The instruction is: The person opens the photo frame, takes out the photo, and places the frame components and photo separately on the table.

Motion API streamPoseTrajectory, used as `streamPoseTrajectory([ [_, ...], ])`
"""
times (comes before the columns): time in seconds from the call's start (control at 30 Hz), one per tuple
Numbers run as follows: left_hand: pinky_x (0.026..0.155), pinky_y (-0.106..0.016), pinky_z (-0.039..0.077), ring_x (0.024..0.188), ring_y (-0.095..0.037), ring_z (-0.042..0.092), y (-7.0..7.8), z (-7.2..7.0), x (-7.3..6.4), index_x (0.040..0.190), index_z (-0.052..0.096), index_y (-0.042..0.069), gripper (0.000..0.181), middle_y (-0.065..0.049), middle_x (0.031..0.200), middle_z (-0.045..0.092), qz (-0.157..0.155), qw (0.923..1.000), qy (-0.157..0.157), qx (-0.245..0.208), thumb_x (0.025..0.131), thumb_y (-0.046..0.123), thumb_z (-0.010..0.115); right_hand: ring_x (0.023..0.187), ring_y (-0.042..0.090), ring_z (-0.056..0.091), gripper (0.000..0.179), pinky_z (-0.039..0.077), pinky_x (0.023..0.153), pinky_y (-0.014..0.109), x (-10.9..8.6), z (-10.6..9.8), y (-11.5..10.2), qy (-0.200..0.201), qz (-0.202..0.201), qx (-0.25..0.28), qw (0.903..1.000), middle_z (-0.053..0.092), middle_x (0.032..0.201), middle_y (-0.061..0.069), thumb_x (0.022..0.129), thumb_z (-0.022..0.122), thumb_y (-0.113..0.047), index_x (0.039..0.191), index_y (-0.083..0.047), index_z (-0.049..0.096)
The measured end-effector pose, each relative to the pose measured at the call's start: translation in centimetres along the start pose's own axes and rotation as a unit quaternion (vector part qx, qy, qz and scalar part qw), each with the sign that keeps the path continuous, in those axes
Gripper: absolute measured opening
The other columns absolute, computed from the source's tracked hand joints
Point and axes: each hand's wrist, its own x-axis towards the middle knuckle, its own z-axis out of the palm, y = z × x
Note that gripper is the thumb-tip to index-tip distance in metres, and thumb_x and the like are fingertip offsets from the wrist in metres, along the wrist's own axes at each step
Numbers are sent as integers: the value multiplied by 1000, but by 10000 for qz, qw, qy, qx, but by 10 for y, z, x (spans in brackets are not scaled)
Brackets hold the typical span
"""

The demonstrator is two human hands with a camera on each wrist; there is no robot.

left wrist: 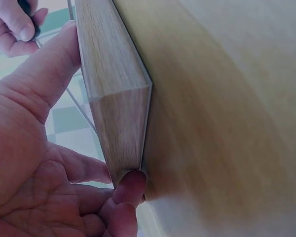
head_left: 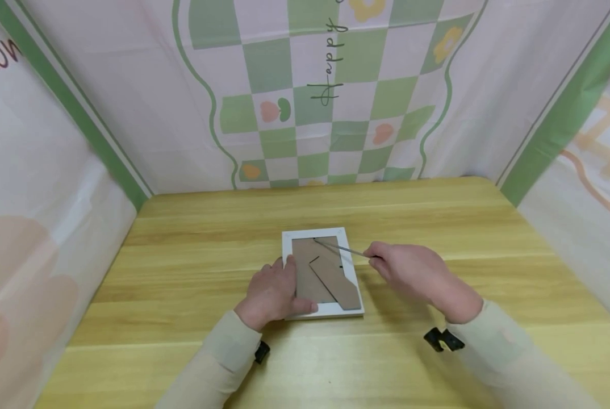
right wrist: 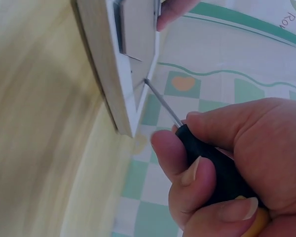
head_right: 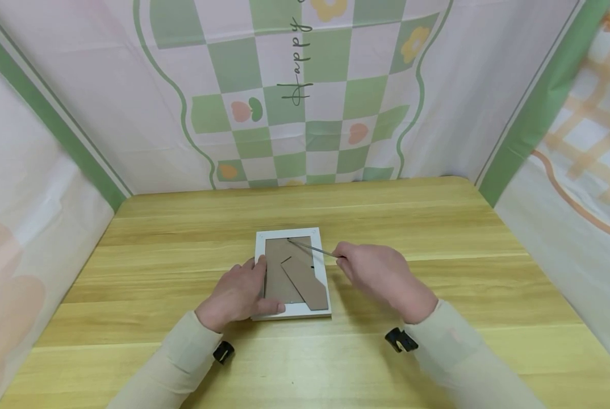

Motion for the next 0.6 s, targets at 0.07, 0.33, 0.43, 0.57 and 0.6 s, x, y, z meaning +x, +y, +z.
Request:
streamPoseTrajectory([
  [0.07,111,-54,45,136,-48,52,0,0,0,159,34,-5,115,-28,156,47,3,10000,-5,14,82,66,79,93,22,75,24,59,76,48,1,-3,1,-63,-22,43,10000,78,111,-2,107,56,-24,124,-18,72],
  [0.33,112,-54,44,135,-47,52,0,1,1,159,34,-5,114,-27,156,47,-10,10000,-2,-10,82,66,80,96,18,72,26,58,86,51,8,-12,5,-442,-60,322,9985,77,112,-2,108,54,-24,126,-16,72],
  [0.43,112,-54,44,136,-46,52,0,1,1,159,34,-5,114,-27,156,47,0,10000,12,-4,82,66,80,85,12,66,28,57,86,49,11,-16,8,-635,-8,483,9968,76,104,-4,109,53,-24,128,-15,71],
  [0.57,113,-54,44,136,-46,52,0,1,1,159,34,-5,114,-27,157,47,15,10000,21,12,82,66,80,80,8,63,30,55,86,47,15,-19,11,-837,66,765,9935,74,93,-5,109,51,-25,130,-14,70],
  [0.6,113,-54,44,136,-47,52,0,1,1,159,34,-5,114,-27,157,47,14,10000,21,20,82,66,79,81,7,63,30,55,86,47,15,-19,12,-868,85,818,9928,74,91,-6,110,51,-26,130,-15,70],
])
